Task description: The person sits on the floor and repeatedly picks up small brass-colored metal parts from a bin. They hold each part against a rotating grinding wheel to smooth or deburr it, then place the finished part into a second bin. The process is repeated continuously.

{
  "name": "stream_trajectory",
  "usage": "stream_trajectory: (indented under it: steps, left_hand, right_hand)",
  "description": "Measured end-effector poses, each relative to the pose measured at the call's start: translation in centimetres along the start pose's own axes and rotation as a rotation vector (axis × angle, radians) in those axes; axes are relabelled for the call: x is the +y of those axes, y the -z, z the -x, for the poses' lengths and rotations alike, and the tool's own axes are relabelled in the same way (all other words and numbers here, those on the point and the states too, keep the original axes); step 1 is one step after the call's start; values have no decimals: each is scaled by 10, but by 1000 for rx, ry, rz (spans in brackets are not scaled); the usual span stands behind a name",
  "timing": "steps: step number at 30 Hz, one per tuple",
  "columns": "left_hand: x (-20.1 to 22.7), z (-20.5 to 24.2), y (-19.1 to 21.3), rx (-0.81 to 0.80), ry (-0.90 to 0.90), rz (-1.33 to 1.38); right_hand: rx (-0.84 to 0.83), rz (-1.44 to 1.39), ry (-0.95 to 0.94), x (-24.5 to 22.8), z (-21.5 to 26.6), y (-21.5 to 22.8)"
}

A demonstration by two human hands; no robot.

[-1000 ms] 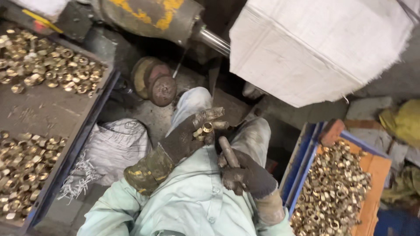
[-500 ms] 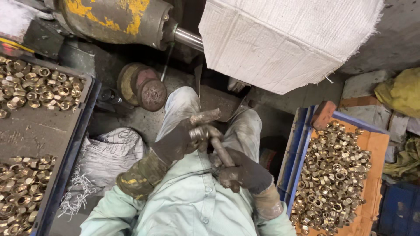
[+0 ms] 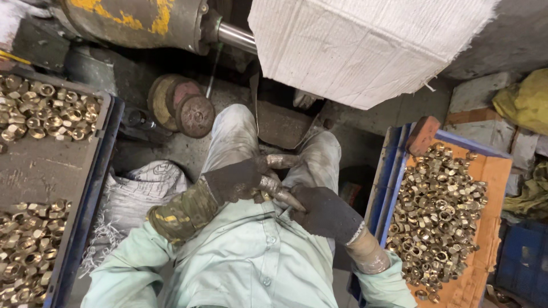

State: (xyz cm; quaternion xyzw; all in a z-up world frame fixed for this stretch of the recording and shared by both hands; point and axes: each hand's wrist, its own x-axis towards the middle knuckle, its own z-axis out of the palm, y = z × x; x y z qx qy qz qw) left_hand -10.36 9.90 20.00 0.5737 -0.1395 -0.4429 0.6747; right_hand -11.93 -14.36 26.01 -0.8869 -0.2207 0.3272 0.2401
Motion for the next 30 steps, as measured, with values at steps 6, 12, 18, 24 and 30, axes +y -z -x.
stream_trajectory:
  steps: [6, 12, 18, 24, 30]
  left_hand:
    - [-29, -18, -10, 285, 168, 353]
    - [-5, -12, -5, 400, -8, -546]
    - [8, 5, 4, 525, -190, 462]
    - [-2, 15, 13, 372, -313, 543]
    - [-11, -17, -5, 363, -108, 487]
  right_hand:
    - [118, 138, 201, -7, -3, -19]
    - [86, 135, 59, -10, -22, -30]
    - [188, -345, 63, -7, -36, -35]
    - [121, -879, -80, -26, -35, -40]
    - [241, -952, -114, -42, -30, -38]
